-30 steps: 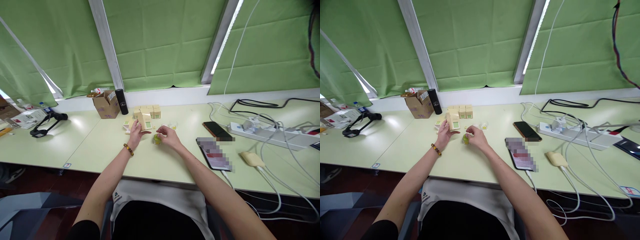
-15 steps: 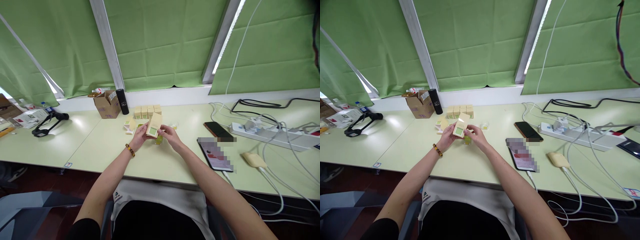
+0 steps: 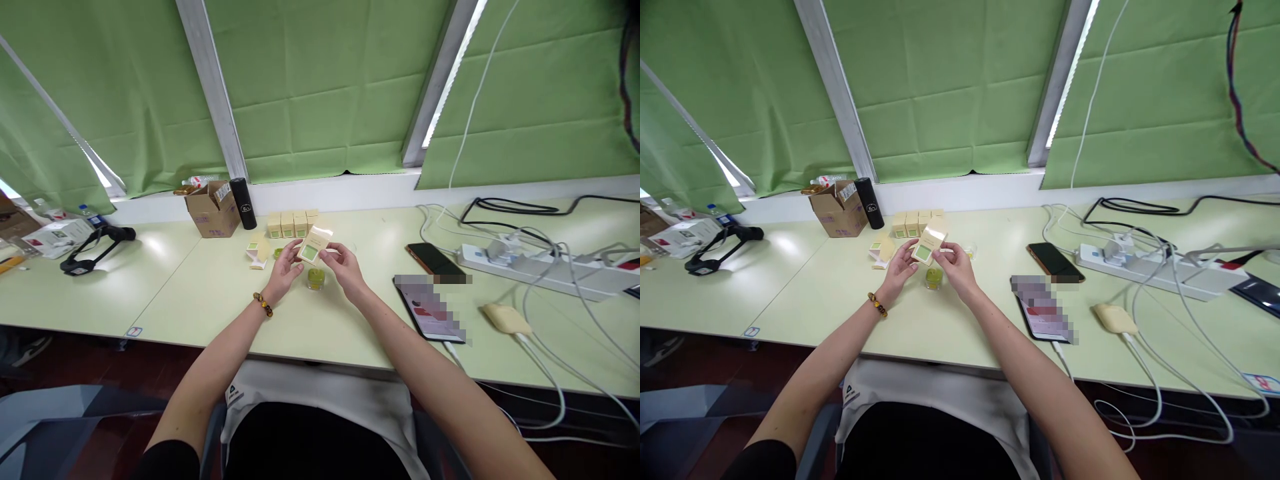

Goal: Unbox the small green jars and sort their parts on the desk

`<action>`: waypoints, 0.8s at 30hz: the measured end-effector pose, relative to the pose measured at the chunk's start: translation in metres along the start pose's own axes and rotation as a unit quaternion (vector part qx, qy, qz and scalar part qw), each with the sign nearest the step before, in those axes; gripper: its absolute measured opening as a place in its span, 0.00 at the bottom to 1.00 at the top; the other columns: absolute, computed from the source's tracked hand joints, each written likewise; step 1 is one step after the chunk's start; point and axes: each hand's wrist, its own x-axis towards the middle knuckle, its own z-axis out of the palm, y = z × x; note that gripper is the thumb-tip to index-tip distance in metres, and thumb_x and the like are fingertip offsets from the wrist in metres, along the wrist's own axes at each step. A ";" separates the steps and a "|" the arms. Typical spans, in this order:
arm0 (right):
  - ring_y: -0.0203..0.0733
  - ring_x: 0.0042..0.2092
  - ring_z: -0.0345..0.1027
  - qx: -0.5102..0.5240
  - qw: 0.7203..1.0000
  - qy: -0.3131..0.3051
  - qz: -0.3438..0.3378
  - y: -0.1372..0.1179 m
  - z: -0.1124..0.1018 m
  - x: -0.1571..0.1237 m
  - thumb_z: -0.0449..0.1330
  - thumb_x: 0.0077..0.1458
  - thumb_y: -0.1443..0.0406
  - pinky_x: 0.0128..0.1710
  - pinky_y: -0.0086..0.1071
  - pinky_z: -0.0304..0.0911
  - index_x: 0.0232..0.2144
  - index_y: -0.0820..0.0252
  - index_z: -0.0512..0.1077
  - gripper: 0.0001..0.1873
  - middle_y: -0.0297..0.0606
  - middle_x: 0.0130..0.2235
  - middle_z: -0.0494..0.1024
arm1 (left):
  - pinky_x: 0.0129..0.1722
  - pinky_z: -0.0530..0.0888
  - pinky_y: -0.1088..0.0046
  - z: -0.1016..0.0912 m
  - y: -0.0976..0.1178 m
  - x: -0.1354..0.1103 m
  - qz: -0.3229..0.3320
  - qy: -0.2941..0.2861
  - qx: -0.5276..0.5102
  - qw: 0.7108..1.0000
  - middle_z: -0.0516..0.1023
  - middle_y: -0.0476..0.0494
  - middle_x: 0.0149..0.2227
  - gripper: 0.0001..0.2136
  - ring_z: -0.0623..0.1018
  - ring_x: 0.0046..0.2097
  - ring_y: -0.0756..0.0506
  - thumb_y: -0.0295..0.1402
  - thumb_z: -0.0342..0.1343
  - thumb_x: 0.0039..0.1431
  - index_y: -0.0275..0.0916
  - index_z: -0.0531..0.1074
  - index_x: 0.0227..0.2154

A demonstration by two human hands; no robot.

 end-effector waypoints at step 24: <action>0.51 0.44 0.80 -0.072 0.997 -0.003 -0.018 0.002 0.004 0.001 0.73 0.44 0.40 0.45 0.43 0.70 0.45 0.54 0.70 0.36 0.41 0.38 0.87 | 0.58 0.73 0.59 0.000 -0.003 0.000 0.004 0.018 -0.008 1.000 0.74 0.35 0.57 0.31 0.75 0.60 0.37 0.48 0.64 0.62 0.43 0.61 0.63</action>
